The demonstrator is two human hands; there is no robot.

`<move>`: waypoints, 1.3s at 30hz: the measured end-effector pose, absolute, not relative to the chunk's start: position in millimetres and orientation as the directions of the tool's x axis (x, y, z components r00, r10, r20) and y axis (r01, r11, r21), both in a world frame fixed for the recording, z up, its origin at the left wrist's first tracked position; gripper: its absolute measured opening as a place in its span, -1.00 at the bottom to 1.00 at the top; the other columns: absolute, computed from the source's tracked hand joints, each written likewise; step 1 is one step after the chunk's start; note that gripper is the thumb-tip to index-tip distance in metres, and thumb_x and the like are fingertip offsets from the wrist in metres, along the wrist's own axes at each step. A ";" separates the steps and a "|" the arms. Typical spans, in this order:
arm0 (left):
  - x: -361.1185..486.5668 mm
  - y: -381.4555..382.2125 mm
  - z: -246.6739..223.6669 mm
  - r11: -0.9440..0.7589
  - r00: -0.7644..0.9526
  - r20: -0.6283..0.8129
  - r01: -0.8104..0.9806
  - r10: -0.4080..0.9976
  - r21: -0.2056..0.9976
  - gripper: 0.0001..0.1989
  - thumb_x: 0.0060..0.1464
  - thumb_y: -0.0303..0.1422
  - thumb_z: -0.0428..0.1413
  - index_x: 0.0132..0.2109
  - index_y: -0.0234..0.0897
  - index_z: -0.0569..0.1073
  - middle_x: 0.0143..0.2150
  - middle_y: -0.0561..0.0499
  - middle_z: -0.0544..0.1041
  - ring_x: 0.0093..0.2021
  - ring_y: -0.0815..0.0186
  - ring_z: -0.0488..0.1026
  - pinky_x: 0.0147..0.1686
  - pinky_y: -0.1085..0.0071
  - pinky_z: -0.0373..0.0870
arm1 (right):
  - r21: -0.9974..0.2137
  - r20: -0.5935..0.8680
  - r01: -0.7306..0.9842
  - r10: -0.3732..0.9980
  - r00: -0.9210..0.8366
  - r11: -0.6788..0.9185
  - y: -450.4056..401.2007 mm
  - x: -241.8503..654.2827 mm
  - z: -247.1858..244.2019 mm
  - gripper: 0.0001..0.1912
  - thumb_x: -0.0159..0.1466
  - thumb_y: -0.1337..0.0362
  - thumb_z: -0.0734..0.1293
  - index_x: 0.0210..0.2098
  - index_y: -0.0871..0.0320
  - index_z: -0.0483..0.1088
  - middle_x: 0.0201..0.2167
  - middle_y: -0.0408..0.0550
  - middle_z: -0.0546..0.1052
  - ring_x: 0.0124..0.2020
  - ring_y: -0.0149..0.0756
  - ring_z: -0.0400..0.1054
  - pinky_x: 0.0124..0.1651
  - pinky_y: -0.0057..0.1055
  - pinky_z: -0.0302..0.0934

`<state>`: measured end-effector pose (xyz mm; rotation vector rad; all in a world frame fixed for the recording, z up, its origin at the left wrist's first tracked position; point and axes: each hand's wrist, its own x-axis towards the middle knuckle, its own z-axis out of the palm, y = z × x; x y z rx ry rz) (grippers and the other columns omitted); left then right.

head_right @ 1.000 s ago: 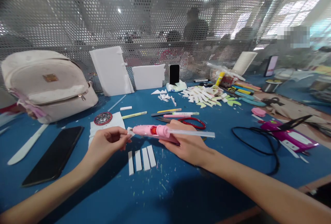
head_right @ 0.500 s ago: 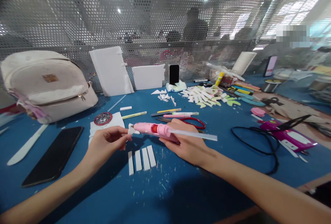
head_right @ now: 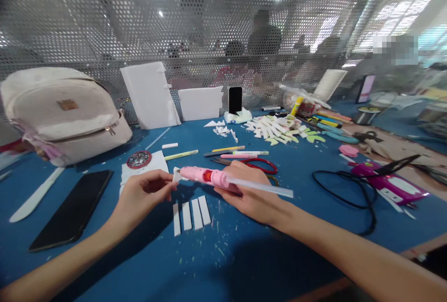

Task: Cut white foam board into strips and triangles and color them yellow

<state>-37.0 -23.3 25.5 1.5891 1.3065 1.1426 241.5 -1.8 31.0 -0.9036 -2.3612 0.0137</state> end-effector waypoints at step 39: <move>-49.4 -11.6 24.1 -0.251 0.130 0.224 0.249 0.966 0.935 -0.76 0.29 -0.23 0.12 -0.27 -0.32 0.49 -0.47 0.00 0.55 -0.54 0.41 0.45 -0.54 0.53 0.36 | -0.315 0.740 0.512 0.544 -0.395 0.799 0.5 245.1 26.9 -0.87 0.36 0.20 0.32 -0.23 0.13 0.43 -0.37 -0.03 0.56 -0.38 -0.20 0.45 -0.30 -0.31 0.34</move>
